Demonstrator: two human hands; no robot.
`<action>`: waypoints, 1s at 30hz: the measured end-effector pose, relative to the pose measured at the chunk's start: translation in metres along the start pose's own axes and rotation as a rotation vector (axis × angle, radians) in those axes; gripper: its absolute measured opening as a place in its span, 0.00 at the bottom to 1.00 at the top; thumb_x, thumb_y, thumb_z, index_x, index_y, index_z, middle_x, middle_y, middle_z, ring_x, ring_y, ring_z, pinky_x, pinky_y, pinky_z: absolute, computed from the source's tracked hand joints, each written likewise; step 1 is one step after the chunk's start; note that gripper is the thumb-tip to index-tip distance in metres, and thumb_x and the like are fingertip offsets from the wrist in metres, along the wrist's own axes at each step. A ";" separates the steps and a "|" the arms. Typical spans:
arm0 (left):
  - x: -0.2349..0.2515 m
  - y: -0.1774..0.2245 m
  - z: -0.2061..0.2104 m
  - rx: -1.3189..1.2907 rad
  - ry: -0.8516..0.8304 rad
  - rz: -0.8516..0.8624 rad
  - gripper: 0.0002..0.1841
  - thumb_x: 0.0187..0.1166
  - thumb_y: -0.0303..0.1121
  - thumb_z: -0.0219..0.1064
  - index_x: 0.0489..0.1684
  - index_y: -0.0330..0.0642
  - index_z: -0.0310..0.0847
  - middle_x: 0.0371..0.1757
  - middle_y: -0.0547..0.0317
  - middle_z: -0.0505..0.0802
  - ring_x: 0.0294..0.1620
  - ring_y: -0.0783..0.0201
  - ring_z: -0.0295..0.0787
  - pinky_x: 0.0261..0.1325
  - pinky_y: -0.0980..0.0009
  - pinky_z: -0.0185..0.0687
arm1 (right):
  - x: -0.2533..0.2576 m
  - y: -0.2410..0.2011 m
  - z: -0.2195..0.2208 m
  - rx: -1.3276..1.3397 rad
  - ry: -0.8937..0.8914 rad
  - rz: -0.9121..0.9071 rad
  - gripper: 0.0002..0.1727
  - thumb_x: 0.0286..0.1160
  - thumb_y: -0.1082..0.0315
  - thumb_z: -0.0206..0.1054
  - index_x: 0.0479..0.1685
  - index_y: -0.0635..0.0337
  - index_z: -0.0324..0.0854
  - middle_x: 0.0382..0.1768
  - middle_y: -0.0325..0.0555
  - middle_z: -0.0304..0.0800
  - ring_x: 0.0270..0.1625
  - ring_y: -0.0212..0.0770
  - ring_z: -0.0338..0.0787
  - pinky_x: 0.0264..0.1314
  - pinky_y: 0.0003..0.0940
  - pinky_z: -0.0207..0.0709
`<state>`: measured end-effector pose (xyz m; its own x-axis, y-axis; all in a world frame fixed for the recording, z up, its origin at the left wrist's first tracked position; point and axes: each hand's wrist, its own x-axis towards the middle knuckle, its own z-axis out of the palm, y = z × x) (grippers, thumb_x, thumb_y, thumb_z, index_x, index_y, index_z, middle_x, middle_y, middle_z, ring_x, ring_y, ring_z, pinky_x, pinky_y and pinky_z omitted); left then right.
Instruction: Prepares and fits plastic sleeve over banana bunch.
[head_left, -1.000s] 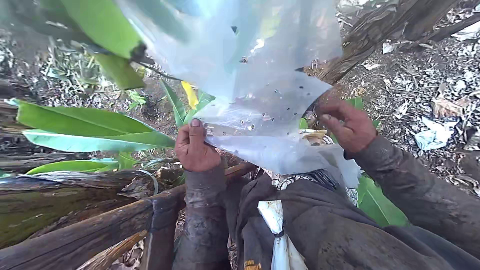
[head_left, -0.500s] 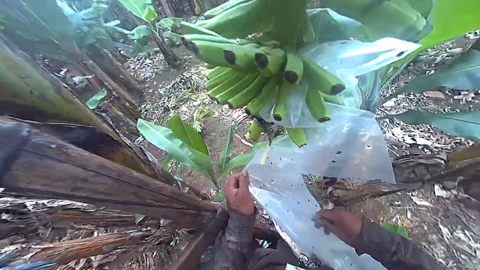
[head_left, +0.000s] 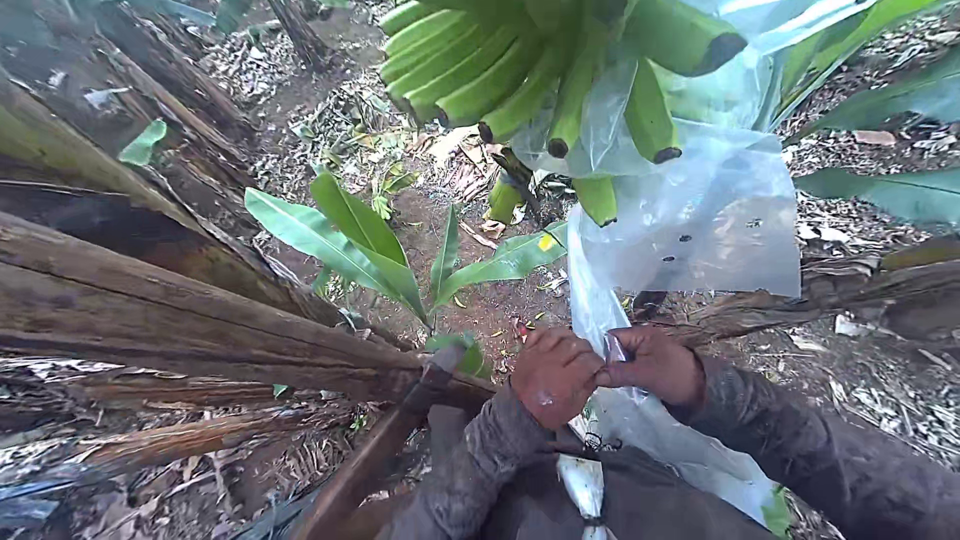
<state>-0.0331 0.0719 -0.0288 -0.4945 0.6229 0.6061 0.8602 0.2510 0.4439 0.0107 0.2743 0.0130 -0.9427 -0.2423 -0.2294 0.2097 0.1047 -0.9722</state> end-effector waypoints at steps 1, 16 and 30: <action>0.000 -0.001 0.001 0.006 0.012 0.002 0.12 0.83 0.42 0.64 0.38 0.47 0.90 0.44 0.56 0.96 0.56 0.53 0.91 0.65 0.51 0.80 | 0.000 0.003 0.001 0.035 0.015 -0.016 0.13 0.58 0.64 0.83 0.24 0.49 0.81 0.21 0.26 0.83 0.25 0.21 0.81 0.31 0.22 0.77; -0.067 0.023 -0.041 0.002 -1.066 -0.698 0.18 0.85 0.44 0.62 0.63 0.44 0.87 0.60 0.46 0.93 0.60 0.45 0.91 0.63 0.42 0.84 | -0.026 -0.015 -0.076 -0.556 0.705 -0.132 0.12 0.73 0.65 0.74 0.48 0.63 0.88 0.39 0.46 0.93 0.43 0.33 0.92 0.54 0.42 0.88; 0.025 0.032 -0.128 0.355 -0.037 -0.387 0.13 0.77 0.30 0.64 0.56 0.43 0.89 0.50 0.47 0.94 0.48 0.48 0.95 0.47 0.47 0.91 | -0.073 -0.156 -0.050 -0.916 0.106 -0.638 0.14 0.79 0.48 0.67 0.33 0.44 0.87 0.18 0.21 0.77 0.19 0.14 0.72 0.18 0.15 0.67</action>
<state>-0.0344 0.0011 0.0848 -0.7853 0.4593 0.4152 0.6078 0.6996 0.3757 0.0337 0.3241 0.1838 -0.8355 -0.4267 0.3461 -0.5491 0.6712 -0.4980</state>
